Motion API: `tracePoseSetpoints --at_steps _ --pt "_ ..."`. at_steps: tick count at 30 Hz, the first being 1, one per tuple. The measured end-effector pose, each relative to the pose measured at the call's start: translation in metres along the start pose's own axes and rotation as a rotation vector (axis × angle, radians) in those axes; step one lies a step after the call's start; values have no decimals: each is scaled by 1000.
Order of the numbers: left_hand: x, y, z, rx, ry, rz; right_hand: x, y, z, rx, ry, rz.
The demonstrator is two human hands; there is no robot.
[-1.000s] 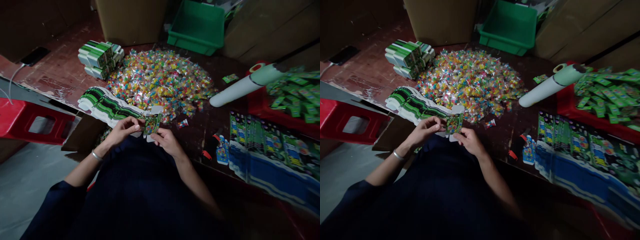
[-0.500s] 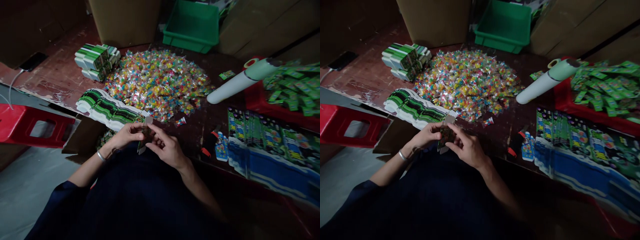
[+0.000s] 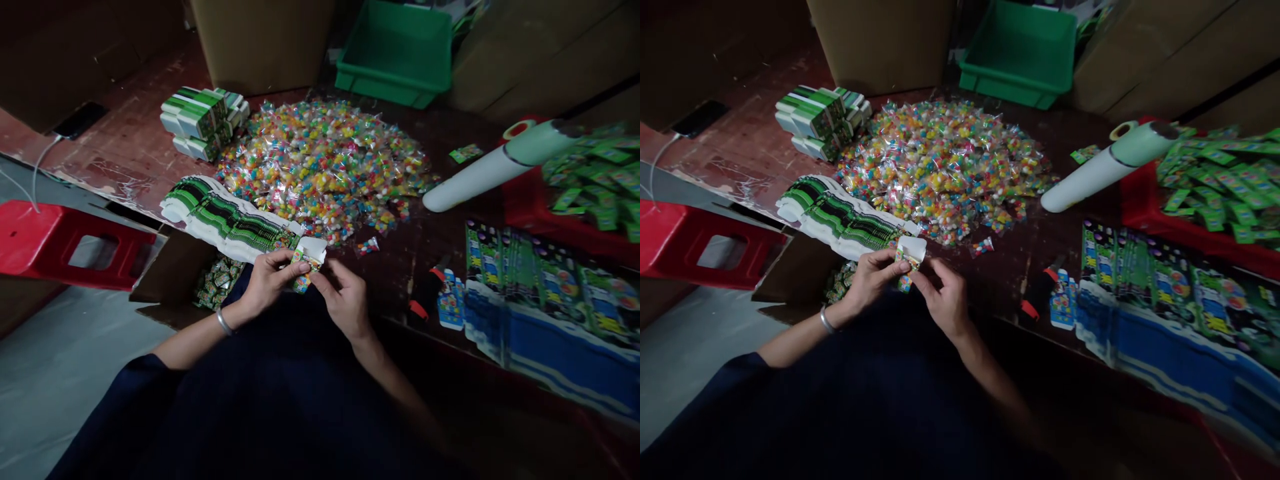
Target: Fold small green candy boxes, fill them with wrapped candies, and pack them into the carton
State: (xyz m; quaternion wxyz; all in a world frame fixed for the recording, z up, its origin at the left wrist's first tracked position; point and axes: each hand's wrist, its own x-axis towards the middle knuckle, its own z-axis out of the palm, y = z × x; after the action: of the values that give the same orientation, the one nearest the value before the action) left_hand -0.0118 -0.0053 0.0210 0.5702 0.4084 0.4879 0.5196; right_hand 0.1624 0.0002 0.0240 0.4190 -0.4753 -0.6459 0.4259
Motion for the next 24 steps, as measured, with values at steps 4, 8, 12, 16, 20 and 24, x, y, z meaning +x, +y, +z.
tracePoseSetpoints --at_steps 4,8,12,16,20,24 --pt "0 -12 7 -3 107 77 2 6 12 -65 174 -4" --pt "-5 -21 8 -39 105 181 10 12 20 70 298 20" --pt "-5 -19 4 31 -18 213 9 20 24 91 308 -67" --pt "2 -8 -6 56 -175 132 5 26 22 -7 306 -131" --pt "3 -2 -11 40 -313 77 8 24 12 -125 296 -214" --pt "-1 0 -10 17 -327 29 15 19 8 -53 263 -267"
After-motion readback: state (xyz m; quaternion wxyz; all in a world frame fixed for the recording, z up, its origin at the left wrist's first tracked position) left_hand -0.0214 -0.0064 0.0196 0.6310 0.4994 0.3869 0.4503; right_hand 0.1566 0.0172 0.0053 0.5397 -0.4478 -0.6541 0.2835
